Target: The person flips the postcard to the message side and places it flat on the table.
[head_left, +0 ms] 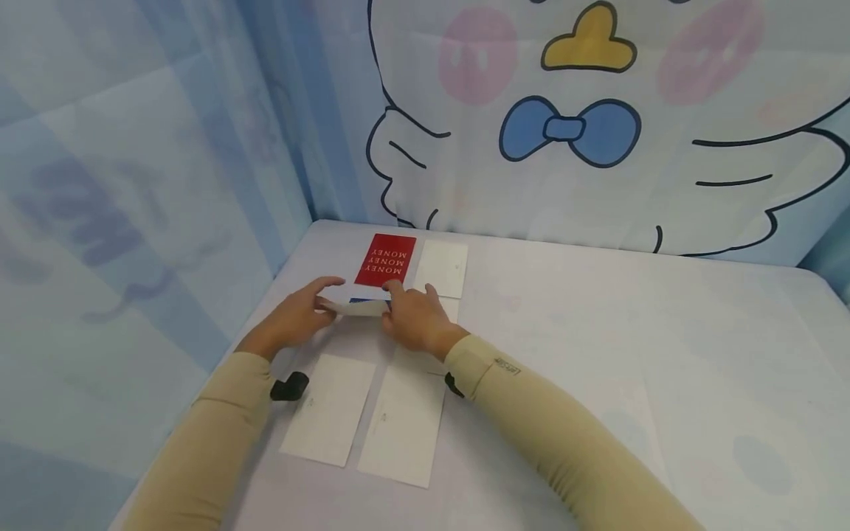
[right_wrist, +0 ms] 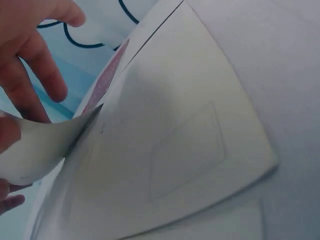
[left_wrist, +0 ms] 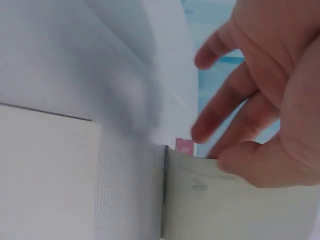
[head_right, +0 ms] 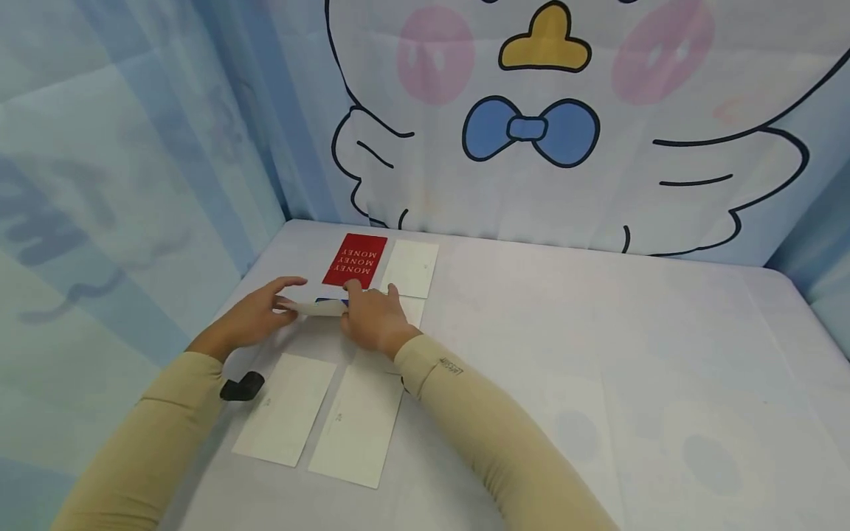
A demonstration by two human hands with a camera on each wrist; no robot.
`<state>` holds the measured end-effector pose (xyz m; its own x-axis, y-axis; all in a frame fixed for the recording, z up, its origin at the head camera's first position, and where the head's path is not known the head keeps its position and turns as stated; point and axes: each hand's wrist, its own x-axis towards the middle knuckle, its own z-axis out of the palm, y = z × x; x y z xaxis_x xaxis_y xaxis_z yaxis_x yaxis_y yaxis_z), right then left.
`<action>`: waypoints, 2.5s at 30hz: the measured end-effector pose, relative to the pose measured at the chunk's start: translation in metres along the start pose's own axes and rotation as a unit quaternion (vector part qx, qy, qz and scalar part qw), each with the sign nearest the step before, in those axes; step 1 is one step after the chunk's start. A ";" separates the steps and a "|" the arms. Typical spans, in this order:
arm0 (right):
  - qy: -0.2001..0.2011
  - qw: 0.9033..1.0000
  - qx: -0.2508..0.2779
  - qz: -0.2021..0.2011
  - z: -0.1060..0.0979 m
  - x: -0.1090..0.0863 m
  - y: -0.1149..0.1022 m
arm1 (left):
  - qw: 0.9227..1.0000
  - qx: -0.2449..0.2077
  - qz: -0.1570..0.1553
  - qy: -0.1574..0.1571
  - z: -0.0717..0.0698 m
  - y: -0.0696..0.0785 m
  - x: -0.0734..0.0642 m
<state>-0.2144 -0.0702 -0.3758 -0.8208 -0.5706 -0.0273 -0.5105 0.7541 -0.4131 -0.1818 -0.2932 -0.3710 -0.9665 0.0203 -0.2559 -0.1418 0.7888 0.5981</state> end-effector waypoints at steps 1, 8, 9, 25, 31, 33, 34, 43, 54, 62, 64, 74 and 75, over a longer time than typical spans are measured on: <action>0.021 1.000 0.019 -0.004 -0.001 0.000 0.000 | 1.000 -0.009 0.008 0.017 -0.001 0.001 0.000; 0.121 0.976 0.180 -0.026 -0.001 -0.004 -0.003 | 0.992 -0.048 0.046 0.105 -0.003 0.011 -0.001; 0.129 0.973 0.192 -0.027 -0.001 -0.005 -0.003 | 0.990 -0.053 0.051 0.117 -0.003 0.012 -0.002; 0.121 0.978 0.164 -0.036 -0.003 -0.004 -0.007 | 0.973 -0.051 0.126 0.185 0.003 0.013 -0.004; 0.070 0.995 0.076 -0.013 -0.001 -0.003 -0.007 | 0.987 -0.015 0.088 0.132 0.006 0.010 -0.002; 0.062 0.997 0.046 -0.003 -0.001 -0.003 -0.006 | 0.990 -0.009 0.077 0.116 0.008 0.009 0.000; 0.058 0.998 0.033 0.001 0.000 -0.003 -0.006 | 0.991 -0.008 0.072 0.110 0.009 0.009 0.000; 0.030 0.999 -0.017 0.022 0.004 0.000 -0.002 | 0.994 0.049 0.036 0.095 0.021 0.008 0.010; -0.004 0.999 -0.034 0.036 0.012 0.005 -0.002 | 0.992 0.099 0.014 0.073 0.028 0.005 0.016; -0.030 0.997 -0.053 0.041 0.017 0.007 -0.002 | 0.992 0.105 0.006 0.065 0.032 0.003 0.018; -0.037 0.997 -0.056 0.043 0.018 0.007 -0.003 | 0.992 0.106 0.002 0.062 0.031 0.004 0.018; -0.076 0.994 -0.060 0.056 0.015 0.011 -0.004 | 0.993 0.113 -0.013 0.026 0.030 0.003 0.022; -0.080 0.993 -0.061 0.057 0.015 0.012 -0.004 | 0.993 0.112 -0.017 0.021 0.029 0.003 0.023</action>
<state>-0.2181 -0.0846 -0.3886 -0.8286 -0.5169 -0.2153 -0.4524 0.8445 -0.2865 -0.1977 -0.2724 -0.3975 -0.9705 -0.0302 -0.2391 -0.1276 0.9059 0.4038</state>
